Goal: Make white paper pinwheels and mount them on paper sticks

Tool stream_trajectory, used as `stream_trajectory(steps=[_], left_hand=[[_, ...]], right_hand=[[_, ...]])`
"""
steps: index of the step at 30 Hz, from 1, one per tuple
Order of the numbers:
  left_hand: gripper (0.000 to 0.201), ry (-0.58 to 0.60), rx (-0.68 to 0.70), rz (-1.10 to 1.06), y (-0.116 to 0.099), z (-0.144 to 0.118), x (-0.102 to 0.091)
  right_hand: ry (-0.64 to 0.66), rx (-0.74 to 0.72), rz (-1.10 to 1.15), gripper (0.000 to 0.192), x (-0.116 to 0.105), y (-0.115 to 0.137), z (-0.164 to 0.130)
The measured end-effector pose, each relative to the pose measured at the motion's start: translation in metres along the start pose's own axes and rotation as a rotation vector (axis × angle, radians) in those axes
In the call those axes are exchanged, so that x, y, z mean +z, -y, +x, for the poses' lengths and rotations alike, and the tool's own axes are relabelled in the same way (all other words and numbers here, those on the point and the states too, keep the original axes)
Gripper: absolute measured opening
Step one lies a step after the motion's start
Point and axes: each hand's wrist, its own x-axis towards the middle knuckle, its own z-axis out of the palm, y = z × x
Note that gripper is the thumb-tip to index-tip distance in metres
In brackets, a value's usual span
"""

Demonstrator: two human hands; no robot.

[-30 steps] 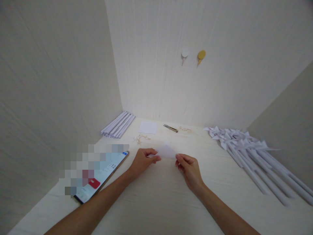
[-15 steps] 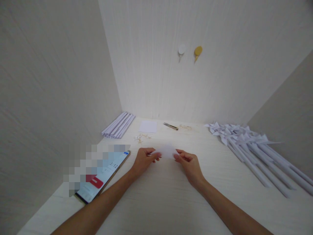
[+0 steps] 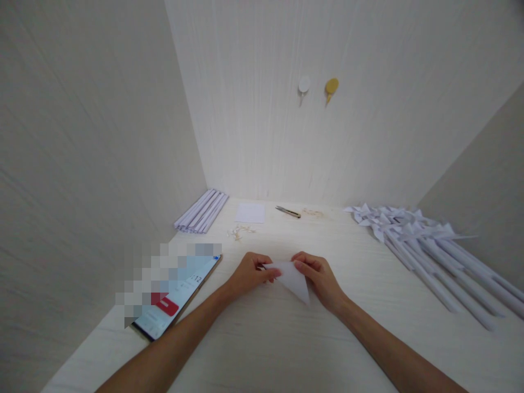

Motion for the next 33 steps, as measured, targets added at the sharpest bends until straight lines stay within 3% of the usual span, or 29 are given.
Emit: stream_trajectory(steps=[5, 16, 20, 25, 29, 33], left_hand=[[0.019, -0.022, 0.047, -0.122, 0.004, 0.002, -0.002], [0.017, -0.333, -0.039, -0.536, 0.0, 0.005, -0.012], [0.024, -0.191, -0.05, -0.59, -0.005, 0.001, 0.005], [0.024, -0.142, 0.038, -0.3, -0.006, -0.008, 0.027], [0.029, -0.03, -0.005, -0.269, -0.004, -0.01, 0.026], [0.031, 0.008, -0.021, -0.286, -0.004, -0.008, 0.023]], right_hand=[[-0.073, -0.041, -0.063, 0.014, 0.0, 0.0, -0.001], [-0.187, -0.127, -0.116, 0.012, -0.001, -0.003, 0.001], [-0.222, -0.163, -0.092, 0.01, 0.008, 0.0, -0.001], [-0.066, -0.128, 0.004, 0.014, 0.024, 0.003, -0.009], [-0.001, -0.155, -0.013, 0.017, 0.026, 0.004, -0.01], [0.041, -0.11, 0.005, 0.022, 0.023, 0.003, -0.009]])
